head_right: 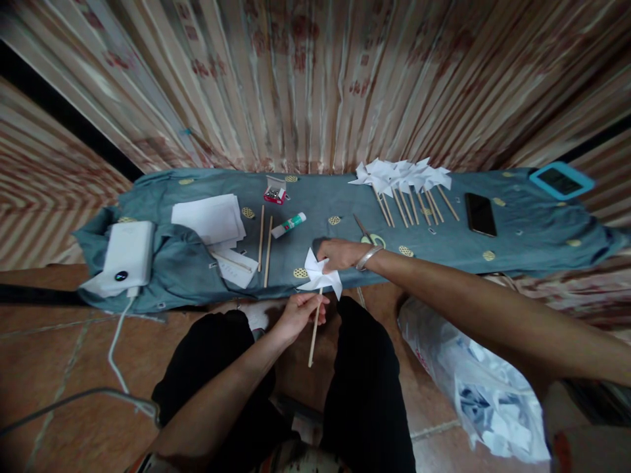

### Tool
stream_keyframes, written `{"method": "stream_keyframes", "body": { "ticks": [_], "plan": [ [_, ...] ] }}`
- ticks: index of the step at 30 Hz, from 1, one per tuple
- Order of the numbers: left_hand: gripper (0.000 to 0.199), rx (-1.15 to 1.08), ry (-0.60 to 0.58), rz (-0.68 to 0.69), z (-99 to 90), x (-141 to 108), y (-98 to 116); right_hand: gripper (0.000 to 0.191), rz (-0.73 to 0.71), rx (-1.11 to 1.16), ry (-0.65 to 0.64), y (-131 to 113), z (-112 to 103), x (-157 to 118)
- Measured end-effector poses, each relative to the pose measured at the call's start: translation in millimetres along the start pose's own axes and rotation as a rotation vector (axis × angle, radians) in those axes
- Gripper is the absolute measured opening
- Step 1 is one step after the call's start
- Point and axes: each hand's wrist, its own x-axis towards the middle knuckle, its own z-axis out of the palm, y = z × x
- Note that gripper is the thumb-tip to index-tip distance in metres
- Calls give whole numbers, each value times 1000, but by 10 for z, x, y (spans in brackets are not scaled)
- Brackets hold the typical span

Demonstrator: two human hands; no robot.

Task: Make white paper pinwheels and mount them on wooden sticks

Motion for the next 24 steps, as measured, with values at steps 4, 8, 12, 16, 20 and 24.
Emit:
{"method": "stream_keyframes", "body": {
  "ticks": [4, 8, 12, 16, 20, 24],
  "plan": [
    [29, 19, -2, 25, -5, 1, 16, 7, -31, -45, -2, -18, -6, -9],
    [28, 79, 21, 45, -16, 16, 24, 8, -61, -46, -8, 9, -13, -6],
    [31, 92, 23, 55, -25, 26, 23, 11, -86, -19, -1, 55, 2, -15],
    [33, 79, 12, 71, -32, 32, 9, 13, -90, 21, 13, 92, 27, -30],
    [34, 64, 4, 77, -31, 33, -4, 13, -84, 32, 8, 109, 30, -24],
    [34, 73, 5, 62, -29, 28, -3, 12, -61, 22, -5, 106, 20, -1]
  ]
}}
